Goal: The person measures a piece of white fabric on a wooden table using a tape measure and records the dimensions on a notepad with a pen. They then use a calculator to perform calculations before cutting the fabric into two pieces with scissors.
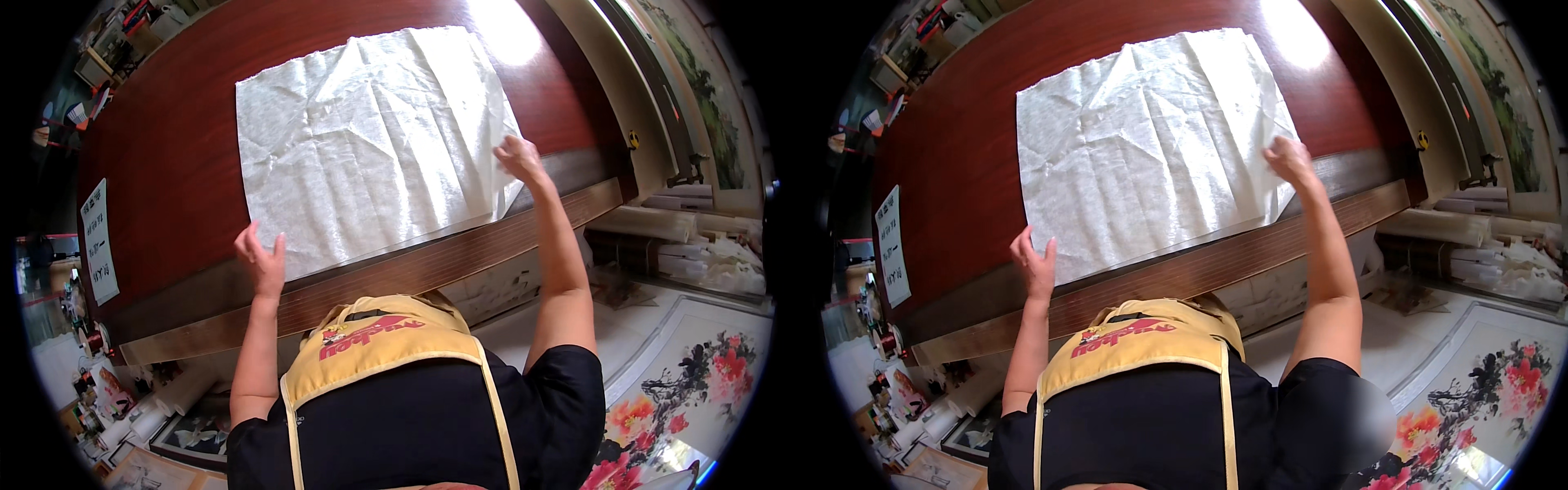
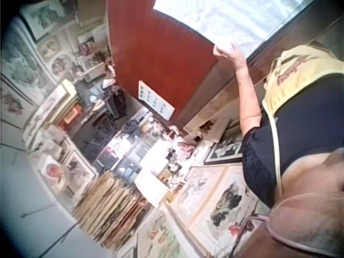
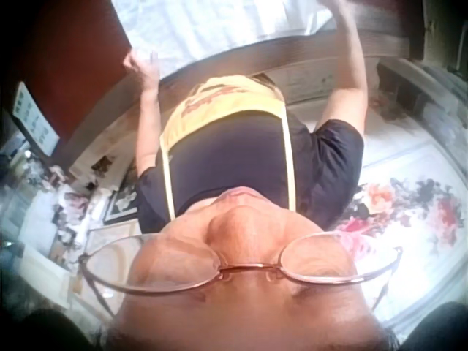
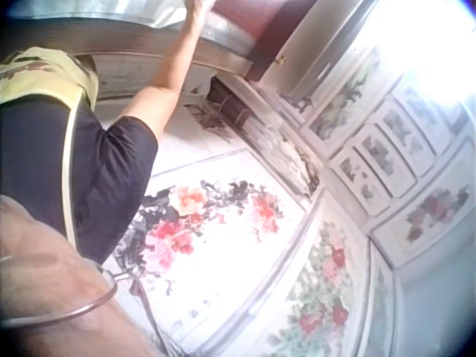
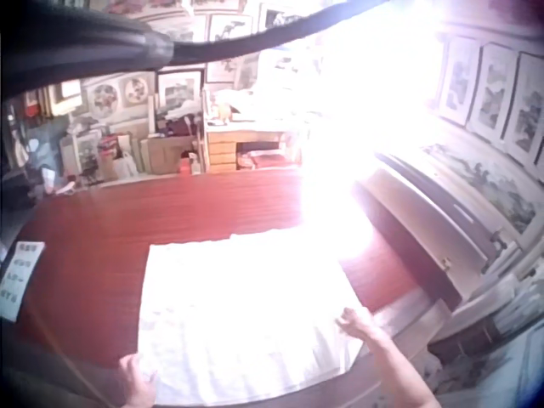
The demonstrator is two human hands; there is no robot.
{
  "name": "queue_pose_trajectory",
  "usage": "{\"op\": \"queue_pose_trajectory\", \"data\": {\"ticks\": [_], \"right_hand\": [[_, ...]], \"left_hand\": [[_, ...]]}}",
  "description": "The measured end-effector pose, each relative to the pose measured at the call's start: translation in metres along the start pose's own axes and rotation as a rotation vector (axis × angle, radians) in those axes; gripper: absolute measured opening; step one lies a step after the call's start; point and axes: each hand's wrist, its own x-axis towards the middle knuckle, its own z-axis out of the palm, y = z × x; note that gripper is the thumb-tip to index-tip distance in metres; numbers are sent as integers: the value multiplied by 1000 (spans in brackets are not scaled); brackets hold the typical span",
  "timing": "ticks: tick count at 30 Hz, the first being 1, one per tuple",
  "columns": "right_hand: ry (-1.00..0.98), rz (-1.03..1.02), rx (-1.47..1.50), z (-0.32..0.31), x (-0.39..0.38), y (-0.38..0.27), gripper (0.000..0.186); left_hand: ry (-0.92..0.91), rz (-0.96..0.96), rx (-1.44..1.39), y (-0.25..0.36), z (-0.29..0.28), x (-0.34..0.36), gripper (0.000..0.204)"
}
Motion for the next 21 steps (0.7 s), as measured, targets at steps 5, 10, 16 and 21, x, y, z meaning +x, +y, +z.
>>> {"op": "queue_pose_trajectory", "data": {"ticks": [5,10,16,21], "right_hand": [[-203,-194,418,56,-12,-136,21],[-527,-762,579,51,-69,-233,26],[154,-167,60,58,-42,-87,67],[191,403,-147,39,-72,20,104]], "left_hand": [[-606,-385,-1040,98,15,37,96],[-282,-268,-1064,146,40,70,67],[136,-890,-1375,46,-21,116,28],[395,-933,-1266,-153,-120,84,49]]}}
